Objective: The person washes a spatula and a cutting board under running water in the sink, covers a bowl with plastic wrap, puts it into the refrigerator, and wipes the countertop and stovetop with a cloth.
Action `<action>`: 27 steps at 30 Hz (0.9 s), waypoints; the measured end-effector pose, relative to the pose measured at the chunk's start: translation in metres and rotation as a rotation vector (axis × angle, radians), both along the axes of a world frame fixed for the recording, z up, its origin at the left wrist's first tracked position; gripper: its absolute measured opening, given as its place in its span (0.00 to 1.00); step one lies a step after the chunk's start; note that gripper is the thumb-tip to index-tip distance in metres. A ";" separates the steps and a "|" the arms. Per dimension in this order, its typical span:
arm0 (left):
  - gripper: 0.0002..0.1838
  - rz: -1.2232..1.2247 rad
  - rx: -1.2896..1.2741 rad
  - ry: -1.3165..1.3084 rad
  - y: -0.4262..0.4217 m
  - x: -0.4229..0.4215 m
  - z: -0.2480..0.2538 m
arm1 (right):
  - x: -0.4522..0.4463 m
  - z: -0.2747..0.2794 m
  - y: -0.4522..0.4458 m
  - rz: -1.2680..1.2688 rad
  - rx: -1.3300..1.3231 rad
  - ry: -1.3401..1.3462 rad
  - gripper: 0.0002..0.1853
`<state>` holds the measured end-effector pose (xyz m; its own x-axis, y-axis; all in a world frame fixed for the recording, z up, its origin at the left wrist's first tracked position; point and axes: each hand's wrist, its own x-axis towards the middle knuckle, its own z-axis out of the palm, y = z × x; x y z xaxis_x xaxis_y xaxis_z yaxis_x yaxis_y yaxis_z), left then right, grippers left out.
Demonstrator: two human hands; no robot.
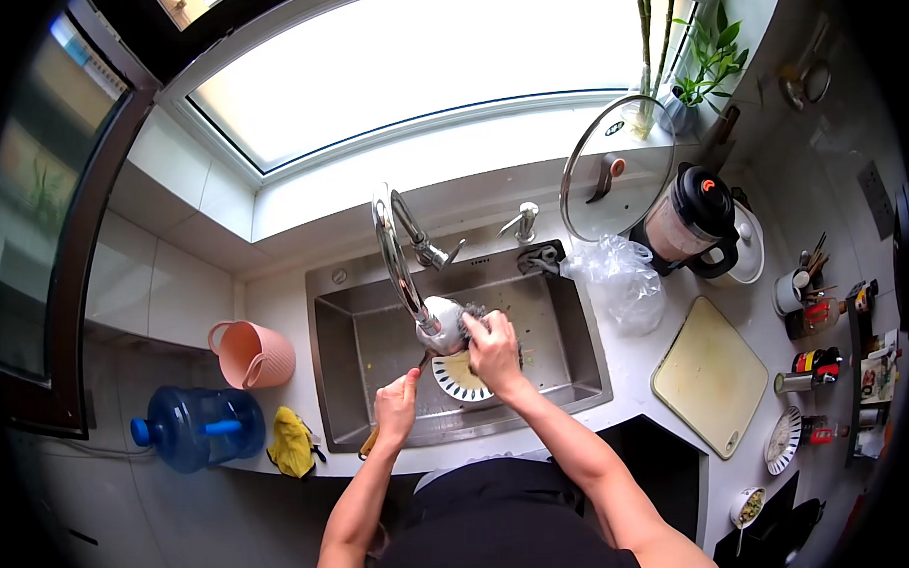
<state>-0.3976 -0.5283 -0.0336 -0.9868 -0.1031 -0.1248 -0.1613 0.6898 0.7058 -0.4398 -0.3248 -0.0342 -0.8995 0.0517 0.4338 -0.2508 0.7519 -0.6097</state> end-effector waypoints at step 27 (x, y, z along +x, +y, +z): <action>0.28 -0.035 0.089 0.099 -0.001 0.011 -0.013 | -0.040 -0.039 -0.023 -0.199 -1.454 -0.572 0.13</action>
